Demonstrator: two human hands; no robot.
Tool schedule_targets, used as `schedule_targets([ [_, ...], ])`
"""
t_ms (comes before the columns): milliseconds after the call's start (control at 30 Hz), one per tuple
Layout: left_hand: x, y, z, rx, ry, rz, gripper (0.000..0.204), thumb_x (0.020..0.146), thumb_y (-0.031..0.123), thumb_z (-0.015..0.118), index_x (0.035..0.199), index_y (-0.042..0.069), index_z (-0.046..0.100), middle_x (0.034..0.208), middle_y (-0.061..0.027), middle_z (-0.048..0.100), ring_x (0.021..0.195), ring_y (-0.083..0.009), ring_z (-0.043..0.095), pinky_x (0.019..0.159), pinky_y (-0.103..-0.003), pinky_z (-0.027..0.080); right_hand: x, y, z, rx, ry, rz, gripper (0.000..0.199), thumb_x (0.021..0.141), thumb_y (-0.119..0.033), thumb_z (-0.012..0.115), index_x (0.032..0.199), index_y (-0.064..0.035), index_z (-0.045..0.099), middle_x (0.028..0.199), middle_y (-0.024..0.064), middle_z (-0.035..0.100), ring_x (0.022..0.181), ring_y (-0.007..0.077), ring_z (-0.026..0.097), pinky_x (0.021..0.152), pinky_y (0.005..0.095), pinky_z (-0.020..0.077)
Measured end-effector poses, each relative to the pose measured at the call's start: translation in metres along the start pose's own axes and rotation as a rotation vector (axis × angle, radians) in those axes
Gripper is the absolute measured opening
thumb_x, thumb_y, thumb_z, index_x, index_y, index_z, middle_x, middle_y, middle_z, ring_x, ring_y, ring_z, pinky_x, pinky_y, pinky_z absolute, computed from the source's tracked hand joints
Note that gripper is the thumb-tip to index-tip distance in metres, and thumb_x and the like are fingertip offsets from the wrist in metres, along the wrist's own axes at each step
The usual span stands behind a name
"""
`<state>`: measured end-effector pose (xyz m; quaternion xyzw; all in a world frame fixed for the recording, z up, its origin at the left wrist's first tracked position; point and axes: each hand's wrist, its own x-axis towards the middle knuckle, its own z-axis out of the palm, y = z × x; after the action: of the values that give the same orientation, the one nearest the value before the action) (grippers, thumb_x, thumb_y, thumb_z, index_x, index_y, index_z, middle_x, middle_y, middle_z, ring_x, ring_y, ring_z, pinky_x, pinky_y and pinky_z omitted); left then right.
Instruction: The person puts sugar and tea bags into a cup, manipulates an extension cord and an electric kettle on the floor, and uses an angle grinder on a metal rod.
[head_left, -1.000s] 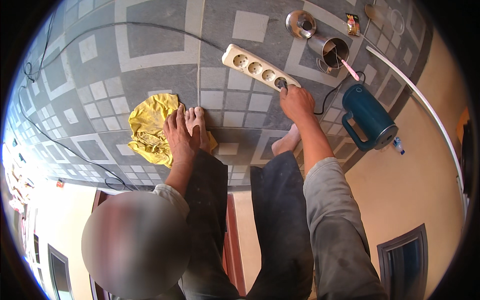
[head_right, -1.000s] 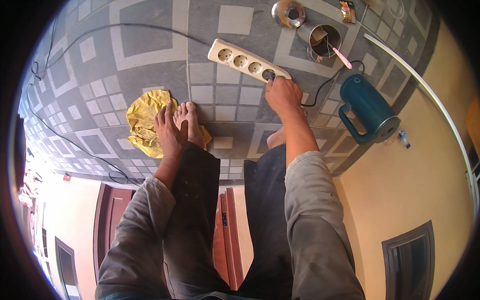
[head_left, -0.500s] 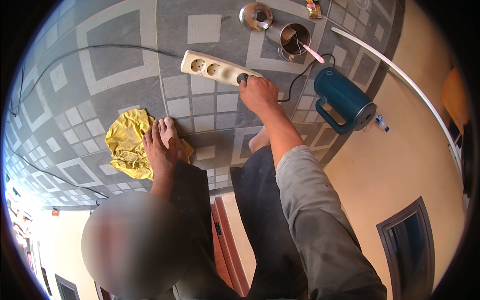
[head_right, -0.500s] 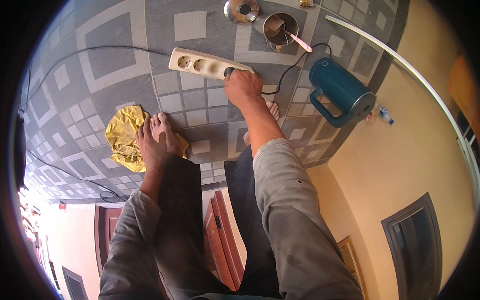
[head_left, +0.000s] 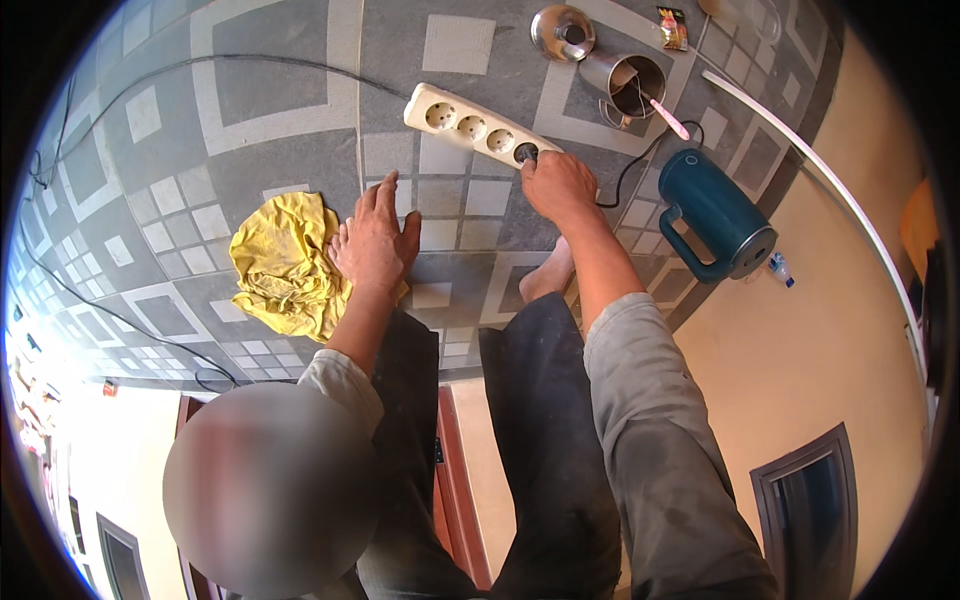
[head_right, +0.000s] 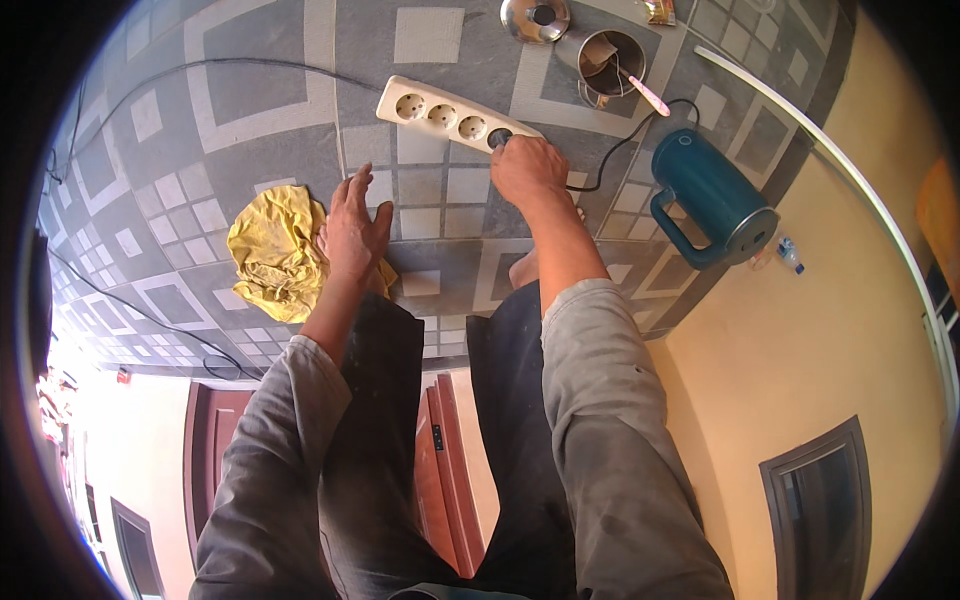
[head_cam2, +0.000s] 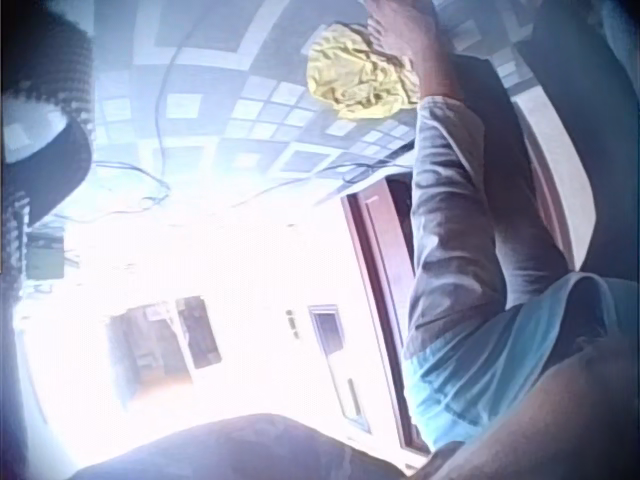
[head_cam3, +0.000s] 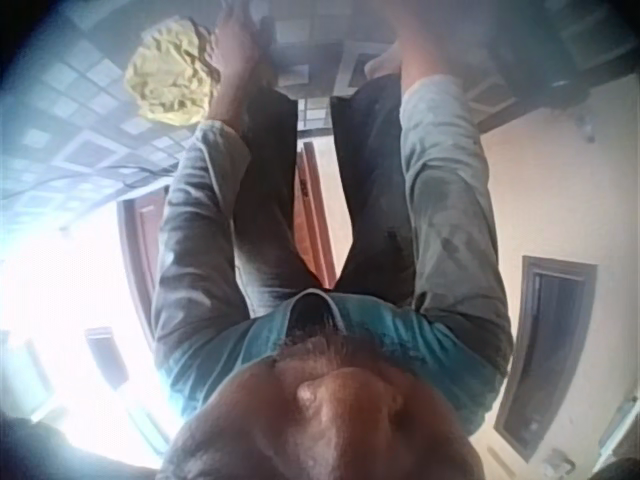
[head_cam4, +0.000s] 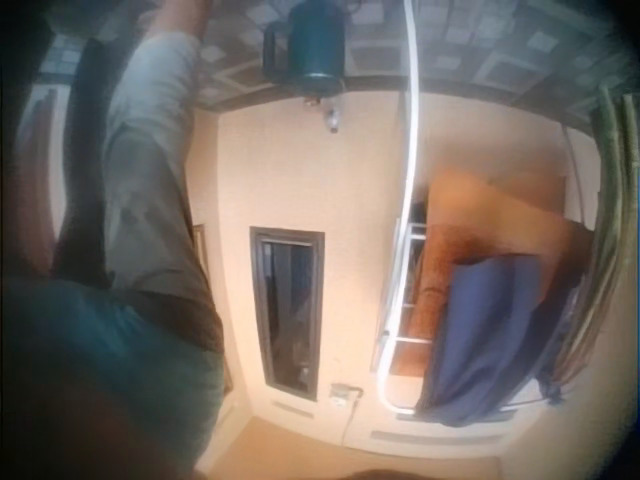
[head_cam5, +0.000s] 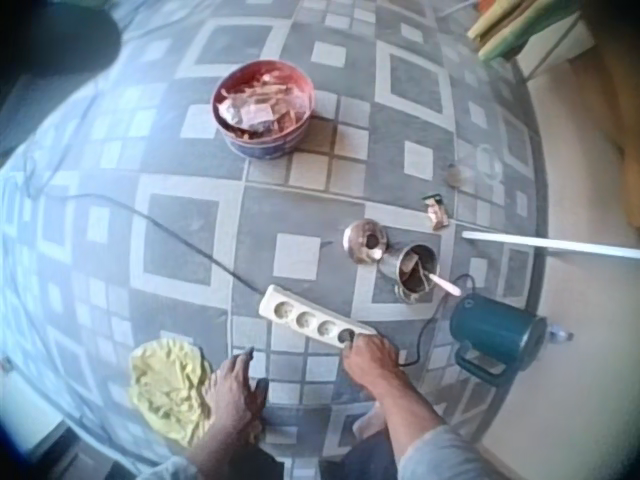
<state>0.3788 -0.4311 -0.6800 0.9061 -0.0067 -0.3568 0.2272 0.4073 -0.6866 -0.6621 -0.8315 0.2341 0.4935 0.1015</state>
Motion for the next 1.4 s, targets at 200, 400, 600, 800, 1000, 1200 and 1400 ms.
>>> schedule_targets([
  [200,-0.009,0.018,-0.013,0.042,-0.025,-0.050,0.059,0.081,0.033,0.066,0.136,0.026,0.048,0.125,-0.0014,0.058,0.110,-0.0323,0.055,0.095,-0.047,0.041,0.008,-0.010,0.010,0.006,-0.034,0.043,0.028,0.090,-0.020,0.052,0.100,-0.0032,0.072,0.108,0.0182,0.069,0.105,0.0324,0.064,0.092,0.0411,0.0496],
  [400,-0.017,-0.008,-0.009,-0.136,0.057,0.035,0.063,0.077,0.019,0.068,0.136,0.016,0.048,0.120,-0.0074,0.060,0.112,-0.0318,0.054,0.096,-0.045,0.038,0.019,-0.013,0.005,0.029,-0.044,-0.004,0.024,0.084,-0.013,0.055,0.097,-0.0030,0.073,0.106,0.0179,0.069,0.105,0.0315,0.065,0.091,0.0385,0.0495],
  [600,-0.033,-0.018,-0.008,-0.177,0.042,0.016,0.061,0.076,0.011,0.068,0.134,0.009,0.050,0.123,-0.0168,0.057,0.116,-0.0371,0.051,0.099,-0.045,0.040,0.017,0.003,0.009,0.016,0.047,-0.077,0.028,0.089,-0.021,0.054,0.104,-0.0020,0.069,0.109,0.0168,0.066,0.109,0.0321,0.060,0.094,0.0401,0.0461],
  [800,-0.083,-0.032,-0.046,-0.195,-0.011,-0.071,0.053,0.080,0.007,0.062,0.130,-0.002,0.050,0.124,-0.0215,0.057,0.111,-0.0356,0.058,0.095,-0.042,0.046,-0.082,0.103,0.058,0.880,0.772,-0.265,0.027,0.096,-0.026,0.057,0.112,-0.0033,0.058,0.103,0.0086,0.056,0.095,0.0235,0.057,0.082,0.0355,0.0469],
  [1000,-0.135,-0.067,-0.052,-0.018,-0.076,-0.115,0.055,0.080,0.008,0.063,0.132,-0.001,0.048,0.116,-0.0189,0.060,0.103,-0.0325,0.060,0.090,-0.041,0.047,-0.153,0.236,0.075,1.668,0.911,0.418,0.047,0.098,-0.049,0.049,0.121,-0.0078,0.053,0.111,0.0062,0.057,0.082,0.0151,0.058,0.067,0.0288,0.0491],
  [1200,-0.149,-0.054,-0.049,0.005,-0.118,-0.159,0.055,0.080,0.008,0.063,0.132,0.000,0.049,0.117,-0.0181,0.059,0.100,-0.0314,0.061,0.089,-0.041,0.047,-0.126,0.257,0.079,1.823,0.831,0.224,0.053,0.096,-0.050,0.052,0.126,-0.0063,0.049,0.117,0.0080,0.060,0.091,0.0200,0.061,0.074,0.0356,0.0533],
  [1400,-0.158,-0.050,-0.046,0.012,-0.106,-0.159,0.055,0.079,0.007,0.062,0.132,0.000,0.049,0.117,-0.0183,0.059,0.101,-0.0320,0.060,0.091,-0.041,0.047,-0.110,0.262,0.084,1.929,0.855,0.155,0.057,0.094,-0.052,0.055,0.124,-0.0032,0.049,0.116,0.0117,0.060,0.093,0.0232,0.062,0.080,0.0381,0.0532],
])
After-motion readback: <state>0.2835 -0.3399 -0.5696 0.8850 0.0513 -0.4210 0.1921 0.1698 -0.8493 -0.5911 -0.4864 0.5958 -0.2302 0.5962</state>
